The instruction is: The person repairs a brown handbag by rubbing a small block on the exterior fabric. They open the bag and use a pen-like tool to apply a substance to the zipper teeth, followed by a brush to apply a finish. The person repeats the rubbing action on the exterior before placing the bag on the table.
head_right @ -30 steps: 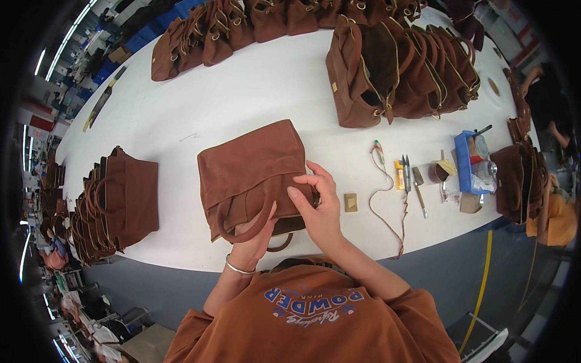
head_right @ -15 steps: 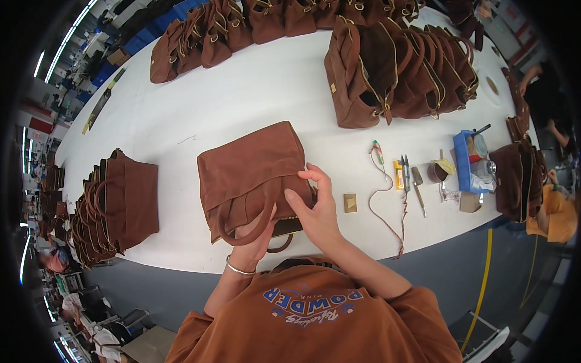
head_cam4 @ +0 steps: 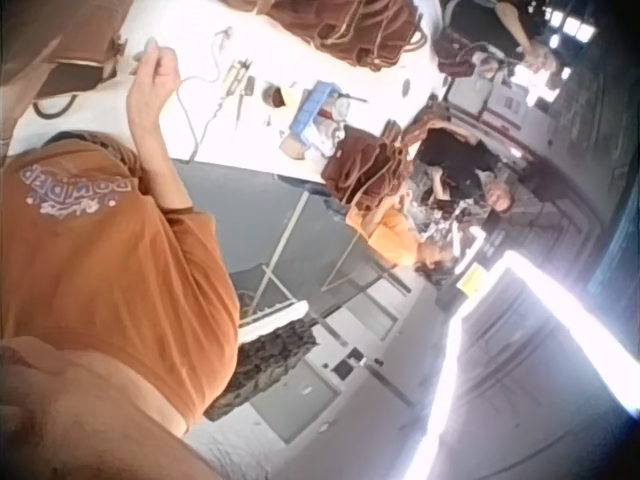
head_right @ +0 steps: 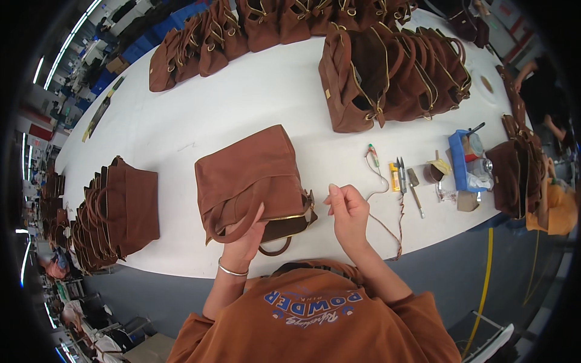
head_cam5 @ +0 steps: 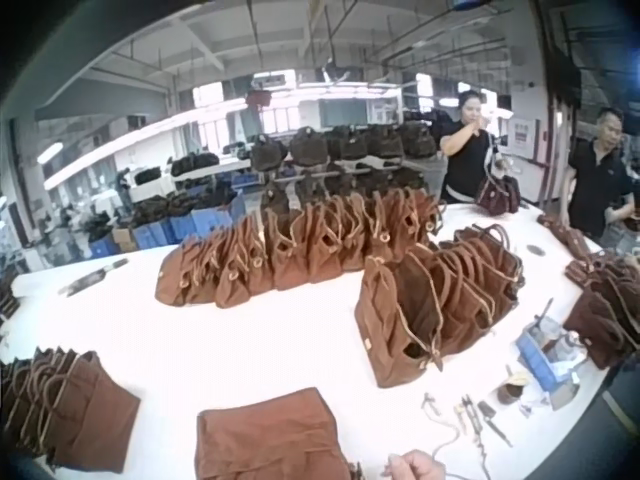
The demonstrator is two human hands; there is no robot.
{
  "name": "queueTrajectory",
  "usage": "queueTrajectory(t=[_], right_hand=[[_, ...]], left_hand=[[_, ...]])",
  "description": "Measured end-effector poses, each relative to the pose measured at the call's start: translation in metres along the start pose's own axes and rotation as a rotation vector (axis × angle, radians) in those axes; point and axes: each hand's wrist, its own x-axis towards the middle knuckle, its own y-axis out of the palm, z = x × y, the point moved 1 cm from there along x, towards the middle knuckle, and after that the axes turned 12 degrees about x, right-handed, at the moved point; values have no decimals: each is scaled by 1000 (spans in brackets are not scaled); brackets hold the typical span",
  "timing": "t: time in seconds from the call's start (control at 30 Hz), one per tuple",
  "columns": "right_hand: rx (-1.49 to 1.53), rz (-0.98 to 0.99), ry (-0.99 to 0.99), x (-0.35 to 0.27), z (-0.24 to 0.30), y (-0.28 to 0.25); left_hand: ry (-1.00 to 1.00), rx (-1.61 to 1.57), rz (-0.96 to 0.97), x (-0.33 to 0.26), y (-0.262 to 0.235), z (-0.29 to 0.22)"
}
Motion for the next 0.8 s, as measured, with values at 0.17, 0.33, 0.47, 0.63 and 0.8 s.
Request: queueTrajectory(t=[0.17,0.33,0.47,0.63,0.8], right_hand=[[4,56,-118,12,-16,4],[268,259,276,18,-2,30],[371,278,242,24,5,45],[428,261,163,18,48,53],[408,254,38,9,79,57]], left_hand=[[20,-203,-47,7,8,-42],[40,-259,-67,7,0,-61],[55,-305,-60,4,-6,-69],[105,-332,-37,6,-12,-81],[151,-338,-52,11,-15,-86]])
